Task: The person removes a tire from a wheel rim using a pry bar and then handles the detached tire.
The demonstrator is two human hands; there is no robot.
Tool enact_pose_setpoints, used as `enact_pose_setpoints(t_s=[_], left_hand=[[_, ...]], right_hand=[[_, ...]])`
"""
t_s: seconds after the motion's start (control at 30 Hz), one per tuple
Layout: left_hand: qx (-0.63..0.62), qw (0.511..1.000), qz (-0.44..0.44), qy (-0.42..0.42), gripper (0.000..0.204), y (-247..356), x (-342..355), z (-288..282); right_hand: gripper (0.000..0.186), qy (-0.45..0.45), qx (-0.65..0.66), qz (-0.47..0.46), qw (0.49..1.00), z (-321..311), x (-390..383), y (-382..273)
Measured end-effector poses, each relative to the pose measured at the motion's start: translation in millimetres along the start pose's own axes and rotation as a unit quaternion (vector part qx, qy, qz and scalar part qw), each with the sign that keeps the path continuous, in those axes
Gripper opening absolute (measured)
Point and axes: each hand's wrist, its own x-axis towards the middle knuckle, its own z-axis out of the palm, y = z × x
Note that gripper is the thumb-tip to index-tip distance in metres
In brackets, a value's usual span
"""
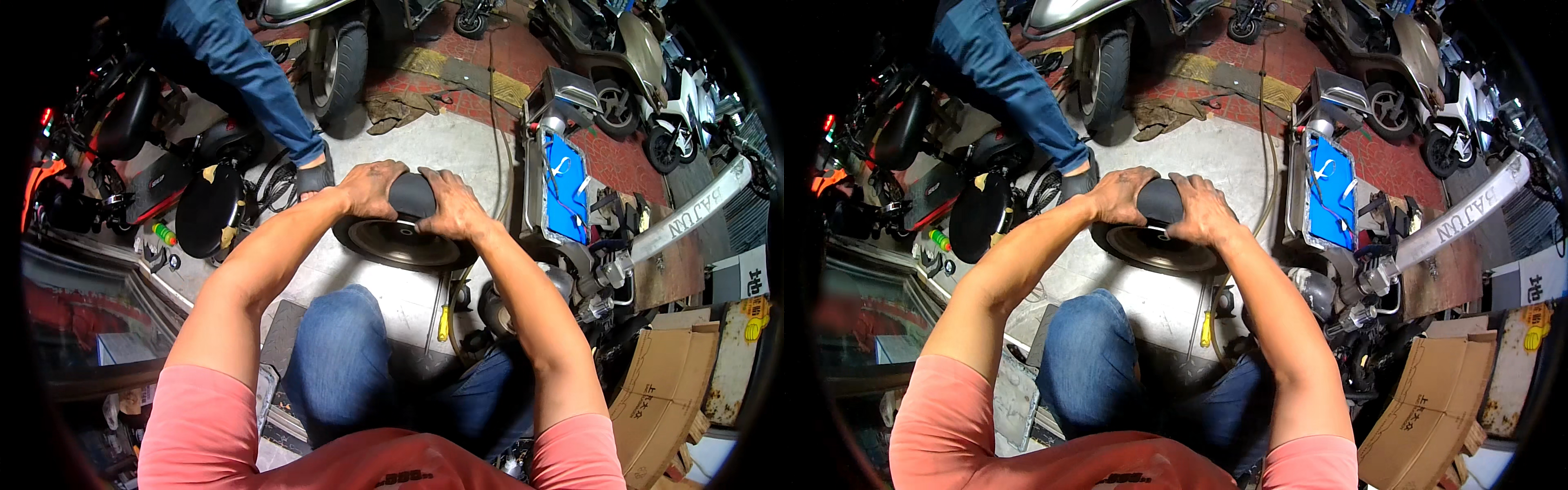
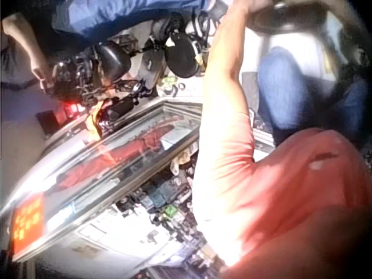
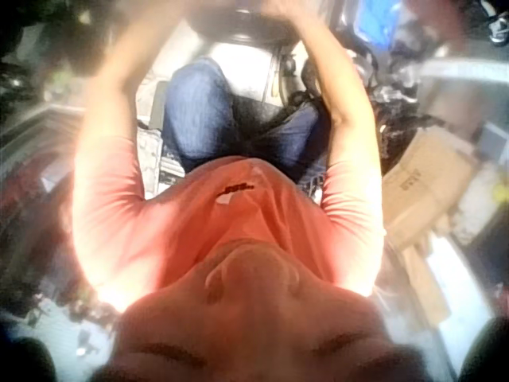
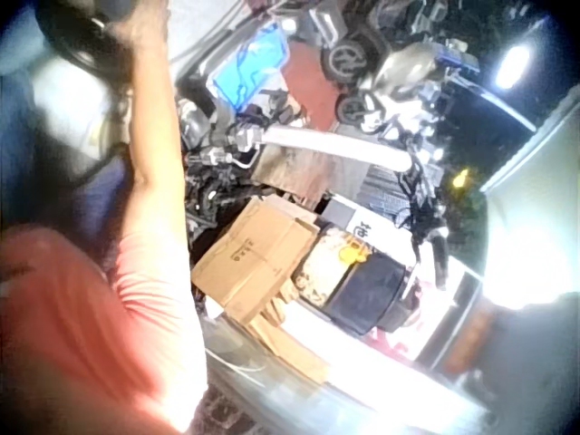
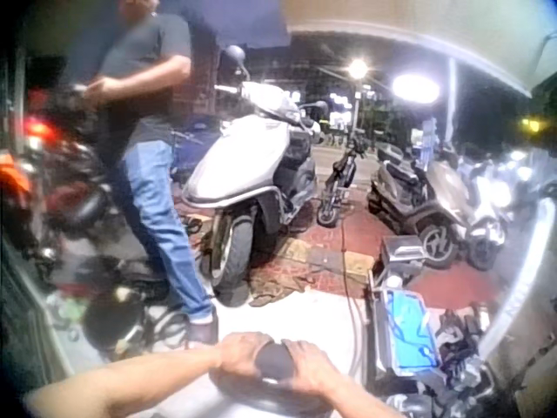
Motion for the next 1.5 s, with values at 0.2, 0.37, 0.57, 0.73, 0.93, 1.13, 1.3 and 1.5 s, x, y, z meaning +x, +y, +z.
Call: enact_pose_setpoints(t_s=[0.2,0.37,0.57,0.73,0.93,1.13,1.3,1.5], left_hand=[[0.071,0.997,0.037,0.006,0.097,-5.7,-17.1,-7.9],[0.118,0.993,0.026,0.011,0.106,37.4,-3.7,-2.5],[0.124,0.992,0.016,0.021,0.102,42.3,13.9,2.0],[0.122,0.993,0.005,0.007,0.100,41.9,23.4,2.4],[0.112,0.992,-0.029,-0.048,0.095,47.8,23.9,-0.7],[0.104,0.995,-0.013,0.005,0.093,35.5,6.6,1.9],[0.073,0.997,-0.026,0.013,0.106,21.6,-2.1,1.2],[0.136,0.987,-0.072,-0.055,0.102,29.0,-4.1,-26.3]], right_hand=[[0.121,0.043,-0.049,0.081,0.995,11.7,-31.1,-5.5],[0.119,0.059,0.001,0.080,0.995,9.4,-36.0,13.6],[0.116,0.067,0.028,0.076,0.994,8.1,-38.0,32.5],[0.113,0.102,0.030,0.050,0.993,17.0,-32.4,47.4],[0.102,0.085,0.001,0.041,0.996,18.0,-33.4,48.1],[0.097,0.093,-0.009,0.052,0.994,18.7,-33.8,27.0],[0.122,0.095,0.078,0.018,0.992,32.4,-56.9,52.3],[0.098,0.033,0.057,0.096,0.993,42.0,-55.5,68.4]])
